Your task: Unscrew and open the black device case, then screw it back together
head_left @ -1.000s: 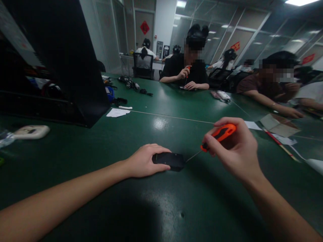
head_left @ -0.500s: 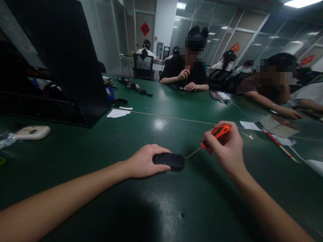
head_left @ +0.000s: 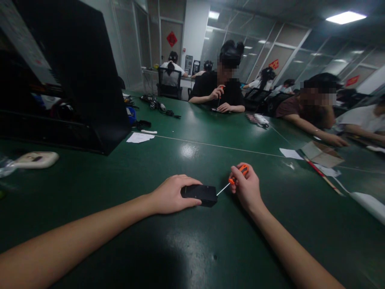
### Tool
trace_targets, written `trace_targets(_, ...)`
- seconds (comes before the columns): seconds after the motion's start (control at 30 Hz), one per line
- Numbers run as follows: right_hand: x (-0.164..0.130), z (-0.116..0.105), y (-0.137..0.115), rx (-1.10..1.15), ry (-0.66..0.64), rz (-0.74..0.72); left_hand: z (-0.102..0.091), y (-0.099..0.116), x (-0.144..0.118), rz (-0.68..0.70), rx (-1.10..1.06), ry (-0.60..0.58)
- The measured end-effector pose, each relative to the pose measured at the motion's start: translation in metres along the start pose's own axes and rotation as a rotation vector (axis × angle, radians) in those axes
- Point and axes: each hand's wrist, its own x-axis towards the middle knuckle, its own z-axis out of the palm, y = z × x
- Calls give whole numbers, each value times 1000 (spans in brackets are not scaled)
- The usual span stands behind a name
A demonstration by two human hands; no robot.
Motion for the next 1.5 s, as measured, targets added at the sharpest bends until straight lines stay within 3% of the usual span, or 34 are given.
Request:
trace_targets(0.2,6,-5,6,35,40,59,-2,2,0,-38,6,-18)
trace_targets(0.3,9,-9,10,20,-3,113,-2,2,0,-35,9,-21)
trace_targets(0.5,14,-26,3,-99,-246,236,-1,-1,1,-28,3,-30)
trace_targets(0.67,17,-43,-12,-274,-467,246,-1,-2,0,-32,2,-35)
trace_targets(1.03,24,-53,7,-372,-349,80,-1,-1,1,-25,9,-22)
trace_targets(1.2,24,-54,8,-538,-272,-122,-1,-4,0,-35,2,-25)
trace_targets(1.33,24,-58,3,-712,-379,-317,-2,-4,-1,-40,-3,-33)
trace_targets(1.5,23,-64,-1,-874,-557,-456,-2,-2,-1,-46,7,-31)
